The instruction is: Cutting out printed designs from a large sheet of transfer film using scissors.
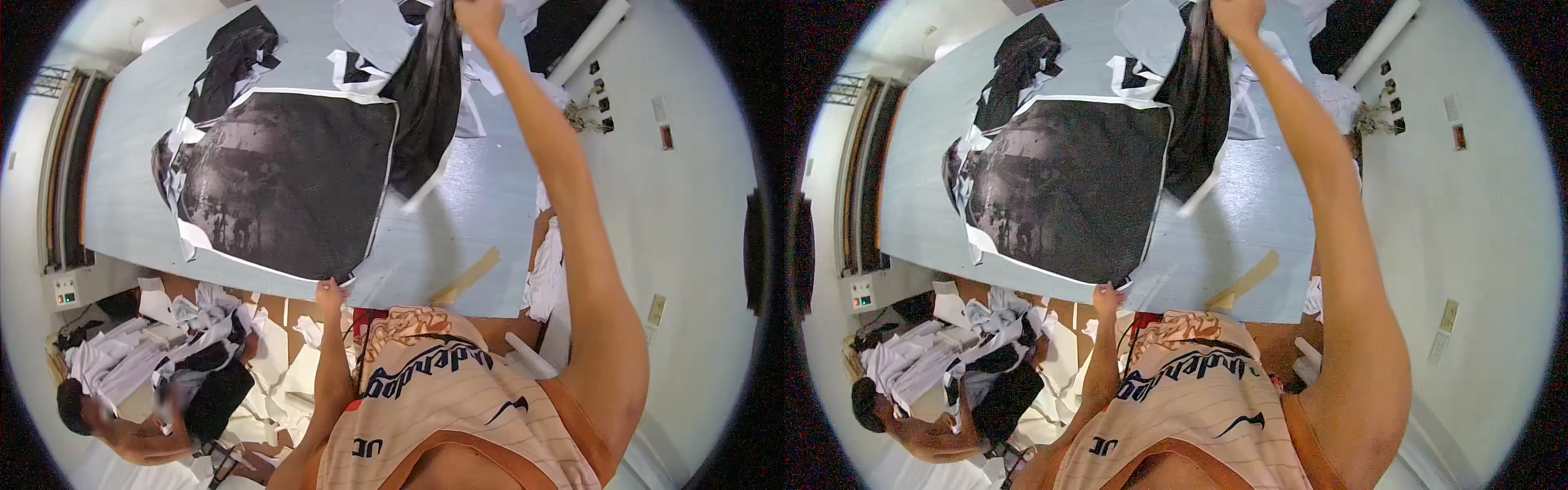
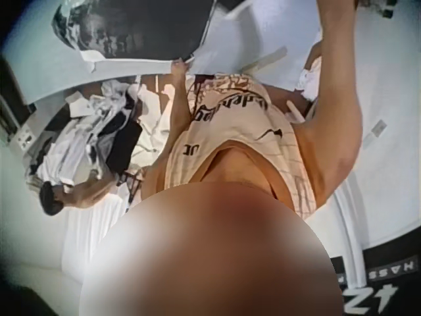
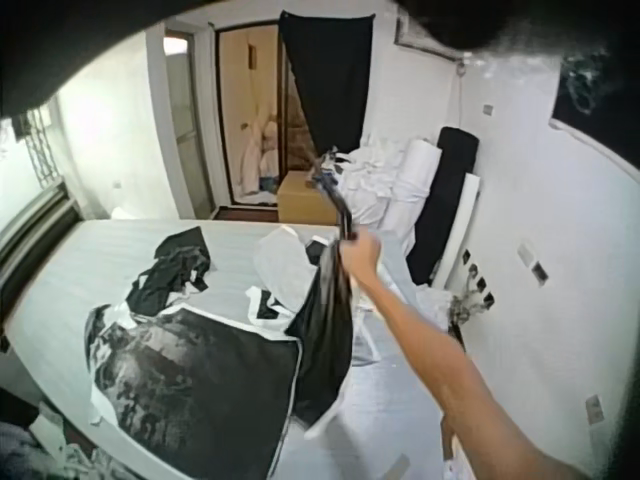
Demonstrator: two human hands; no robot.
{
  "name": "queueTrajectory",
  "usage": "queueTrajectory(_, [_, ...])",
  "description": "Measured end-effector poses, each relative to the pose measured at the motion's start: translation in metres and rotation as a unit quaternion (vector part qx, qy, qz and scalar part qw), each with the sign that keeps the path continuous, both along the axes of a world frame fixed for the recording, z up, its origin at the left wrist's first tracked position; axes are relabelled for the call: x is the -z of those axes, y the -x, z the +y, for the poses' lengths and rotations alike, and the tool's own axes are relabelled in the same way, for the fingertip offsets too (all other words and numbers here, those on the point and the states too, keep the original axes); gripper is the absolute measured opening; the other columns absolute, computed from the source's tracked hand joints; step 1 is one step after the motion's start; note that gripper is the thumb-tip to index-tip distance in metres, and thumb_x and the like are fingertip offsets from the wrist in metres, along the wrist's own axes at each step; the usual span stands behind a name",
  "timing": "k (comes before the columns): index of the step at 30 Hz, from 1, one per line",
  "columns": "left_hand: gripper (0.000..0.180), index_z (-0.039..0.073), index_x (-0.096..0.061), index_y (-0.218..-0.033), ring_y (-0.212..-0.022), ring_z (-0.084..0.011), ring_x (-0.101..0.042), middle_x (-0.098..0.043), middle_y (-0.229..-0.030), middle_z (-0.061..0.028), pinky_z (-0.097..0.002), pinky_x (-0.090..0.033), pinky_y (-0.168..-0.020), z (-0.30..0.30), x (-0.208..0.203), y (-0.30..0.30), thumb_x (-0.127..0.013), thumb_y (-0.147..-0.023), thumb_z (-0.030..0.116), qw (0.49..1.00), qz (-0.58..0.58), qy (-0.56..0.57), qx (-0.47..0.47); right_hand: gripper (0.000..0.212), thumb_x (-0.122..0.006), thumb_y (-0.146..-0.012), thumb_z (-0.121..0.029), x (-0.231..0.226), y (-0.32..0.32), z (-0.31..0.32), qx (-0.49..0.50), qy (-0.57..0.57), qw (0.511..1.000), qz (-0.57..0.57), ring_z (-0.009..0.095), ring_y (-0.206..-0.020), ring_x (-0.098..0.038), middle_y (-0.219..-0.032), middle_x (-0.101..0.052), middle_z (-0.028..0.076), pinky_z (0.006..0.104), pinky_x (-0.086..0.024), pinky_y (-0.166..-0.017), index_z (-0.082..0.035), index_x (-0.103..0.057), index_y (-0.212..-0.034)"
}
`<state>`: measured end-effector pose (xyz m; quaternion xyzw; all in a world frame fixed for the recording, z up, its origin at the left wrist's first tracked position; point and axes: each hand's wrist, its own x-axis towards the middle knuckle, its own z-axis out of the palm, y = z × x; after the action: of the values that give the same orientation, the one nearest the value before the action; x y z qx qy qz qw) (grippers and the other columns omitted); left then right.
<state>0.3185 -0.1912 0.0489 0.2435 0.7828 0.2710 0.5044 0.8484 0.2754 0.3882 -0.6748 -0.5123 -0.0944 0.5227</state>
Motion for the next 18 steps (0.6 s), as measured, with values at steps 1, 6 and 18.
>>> queueTrajectory(1, [0.025, 0.002, -0.053, -0.105, -0.053, -0.0216, -0.071, -0.072, -0.074, -0.0159, -0.0315, -0.052, -0.043, -0.028, -0.009, 0.022, -0.061, -0.106, 0.026, 0.999, 0.037, -0.003, -0.015, 0.023, -0.068, -0.076, -0.019, -0.045, 0.094, -0.003, -0.077, -0.030, 0.993, 0.086, 0.048, -0.082, -0.069, -0.081, -0.071, 0.025, 0.0552, -0.052, -0.074, -0.002, -0.076, -0.089])
queueTrajectory(6, [0.024, 0.002, -0.053, -0.104, -0.053, -0.0204, -0.069, -0.072, -0.074, -0.0153, -0.0291, -0.048, -0.043, -0.013, -0.017, -0.001, -0.058, -0.108, 0.026, 1.000, 0.005, -0.004, 0.003, 0.028, -0.075, -0.080, -0.029, -0.134, 0.065, 0.099, 0.000, -0.149, 0.989, -0.020, 0.047, -0.086, -0.069, -0.084, -0.071, 0.026, 0.0531, -0.054, -0.079, -0.003, -0.075, -0.088])
queueTrajectory(18, [0.055, 0.005, -0.063, -0.126, -0.129, -0.0468, -0.051, -0.053, -0.143, -0.0276, -0.0581, -0.042, -0.104, 0.008, -0.092, 0.001, -0.074, -0.091, 0.046, 0.837, 0.404, -0.159, 0.333, 0.043, -0.077, -0.088, -0.041, 0.101, 0.208, -0.080, -0.101, 0.116, 0.987, 0.054, 0.046, -0.085, -0.069, -0.086, -0.070, 0.026, 0.0537, -0.051, -0.072, 0.000, -0.065, -0.092])
